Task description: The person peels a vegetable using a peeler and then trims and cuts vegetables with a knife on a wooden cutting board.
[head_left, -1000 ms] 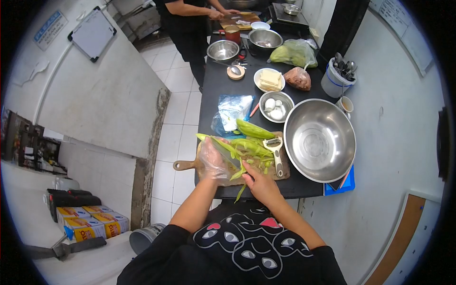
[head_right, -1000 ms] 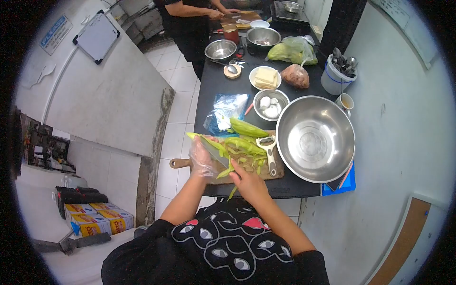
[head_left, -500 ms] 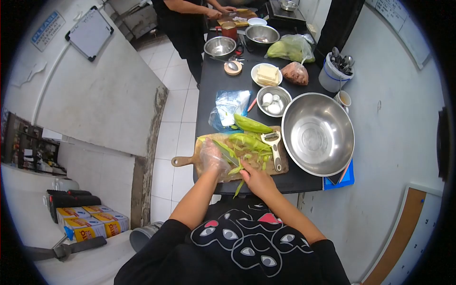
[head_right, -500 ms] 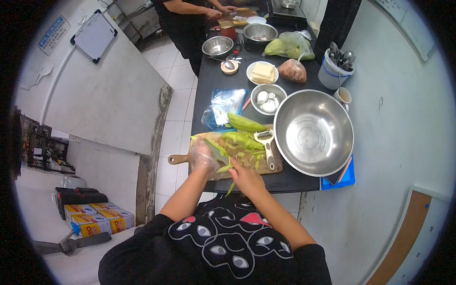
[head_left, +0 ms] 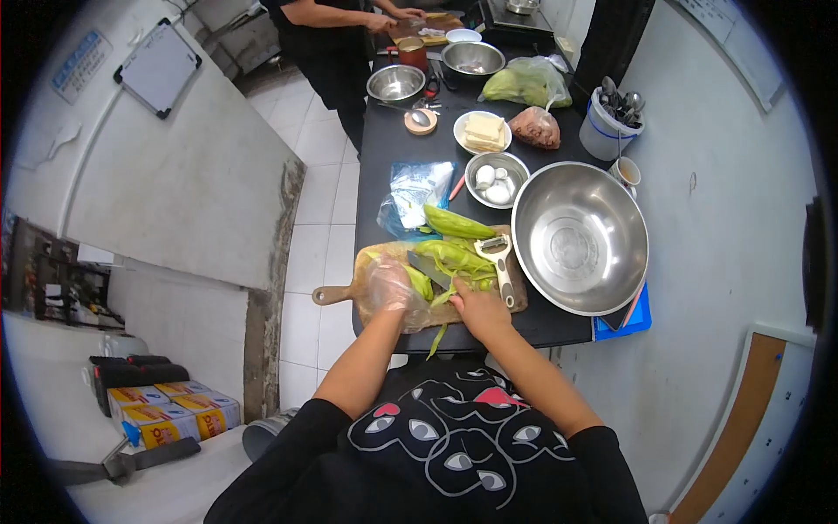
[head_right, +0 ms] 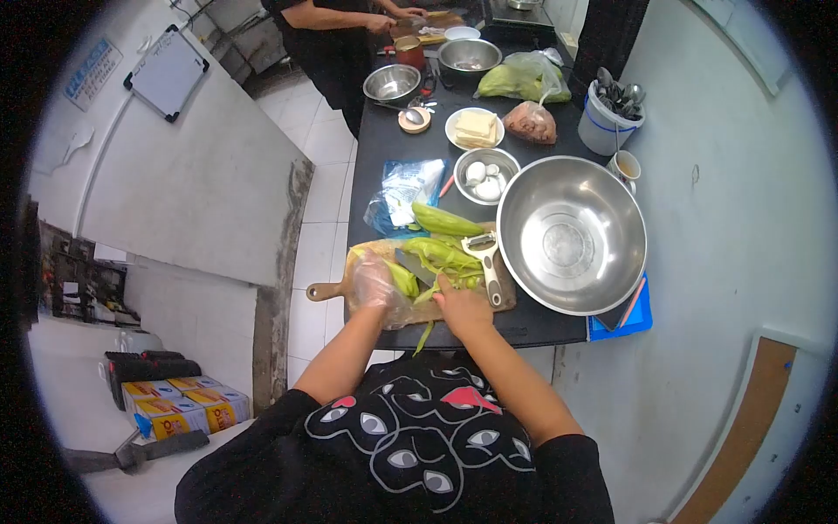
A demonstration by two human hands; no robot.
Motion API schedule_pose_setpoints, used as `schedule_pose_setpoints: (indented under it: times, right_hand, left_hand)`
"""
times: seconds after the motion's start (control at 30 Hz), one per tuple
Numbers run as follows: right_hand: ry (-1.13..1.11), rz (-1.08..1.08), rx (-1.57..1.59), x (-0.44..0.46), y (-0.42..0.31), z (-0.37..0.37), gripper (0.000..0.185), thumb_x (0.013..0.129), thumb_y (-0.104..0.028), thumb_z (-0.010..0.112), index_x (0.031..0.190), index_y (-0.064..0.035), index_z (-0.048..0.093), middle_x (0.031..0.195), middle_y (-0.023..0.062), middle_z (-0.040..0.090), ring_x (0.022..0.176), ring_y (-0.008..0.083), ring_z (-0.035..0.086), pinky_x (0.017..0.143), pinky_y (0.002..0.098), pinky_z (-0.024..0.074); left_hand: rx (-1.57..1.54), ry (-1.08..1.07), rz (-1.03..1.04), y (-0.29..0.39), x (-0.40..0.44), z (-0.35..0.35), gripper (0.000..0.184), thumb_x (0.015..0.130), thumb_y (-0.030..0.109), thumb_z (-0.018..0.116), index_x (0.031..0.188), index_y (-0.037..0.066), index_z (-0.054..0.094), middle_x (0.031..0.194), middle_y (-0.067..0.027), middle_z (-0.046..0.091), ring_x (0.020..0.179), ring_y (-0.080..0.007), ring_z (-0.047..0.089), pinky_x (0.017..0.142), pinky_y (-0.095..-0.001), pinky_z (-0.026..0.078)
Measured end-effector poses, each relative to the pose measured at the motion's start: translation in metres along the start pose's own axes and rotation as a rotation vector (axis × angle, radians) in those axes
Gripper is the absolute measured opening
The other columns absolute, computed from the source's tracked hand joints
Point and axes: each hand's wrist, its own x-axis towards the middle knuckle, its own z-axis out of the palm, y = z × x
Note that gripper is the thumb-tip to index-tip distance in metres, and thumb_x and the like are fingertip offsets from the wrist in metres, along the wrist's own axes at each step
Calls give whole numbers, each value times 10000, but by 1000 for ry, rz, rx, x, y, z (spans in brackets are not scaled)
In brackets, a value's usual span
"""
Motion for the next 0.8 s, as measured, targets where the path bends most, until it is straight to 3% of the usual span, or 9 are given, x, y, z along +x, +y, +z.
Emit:
schedule_pose_setpoints:
  times: [0.1,0.2,0.3,0.37,0.43,0.53,0.8]
  right_hand:
    - [-45,37,173,-3,2,1,463,945,-401,450,1356,-187,439,957,220,655,885,405,633,756,484,503]
    - [-12,52,415,-6,20,15,453,950,-377,445,1356,-177,453,1048,232,633,971,425,599,839,469,476]
    - [68,-49,574,-25,31,29,431,946,-371,459,1328,-173,494,1061,247,622,985,432,588,856,468,467]
    - [26,-53,600,-36,28,23,418,942,-371,472,1312,-180,514,1035,256,623,966,437,590,846,474,469]
    - [-137,33,577,-48,17,8,408,939,-371,484,1305,-194,521,999,265,626,942,442,593,834,481,471]
    - [-126,-2,580,-47,19,19,403,935,-378,491,1304,-220,524,953,267,631,904,447,600,806,480,482]
    - [-120,-3,532,-44,23,23,402,931,-394,494,1303,-245,524,929,255,639,878,442,607,791,483,484]
  left_hand:
    - [-335,163,-68,-18,14,13,399,1005,298,345,900,29,620,775,-158,636,763,-294,643,659,-404,525]
    - [-1592,60,-179,-37,25,27,351,1000,282,365,956,8,581,824,-148,643,772,-307,649,687,-394,534]
    - [-1924,-19,-355,-34,14,2,323,1004,272,355,1053,-6,512,919,-151,626,832,-299,640,760,-407,534]
    - [-1111,180,243,-63,31,22,331,1010,274,317,1121,-12,440,994,-177,572,892,-288,598,828,-437,513]
    - [-1993,-52,-427,-37,15,-3,341,1016,270,288,1134,-24,414,1032,-200,542,919,-293,577,869,-436,497]
    - [-1905,-65,-390,-44,22,7,317,1008,267,319,1098,-13,439,949,-167,580,822,-286,588,812,-408,511]
    - [-1849,-6,-478,-36,23,4,320,1014,283,304,1054,3,453,916,-151,579,801,-276,586,802,-390,507]
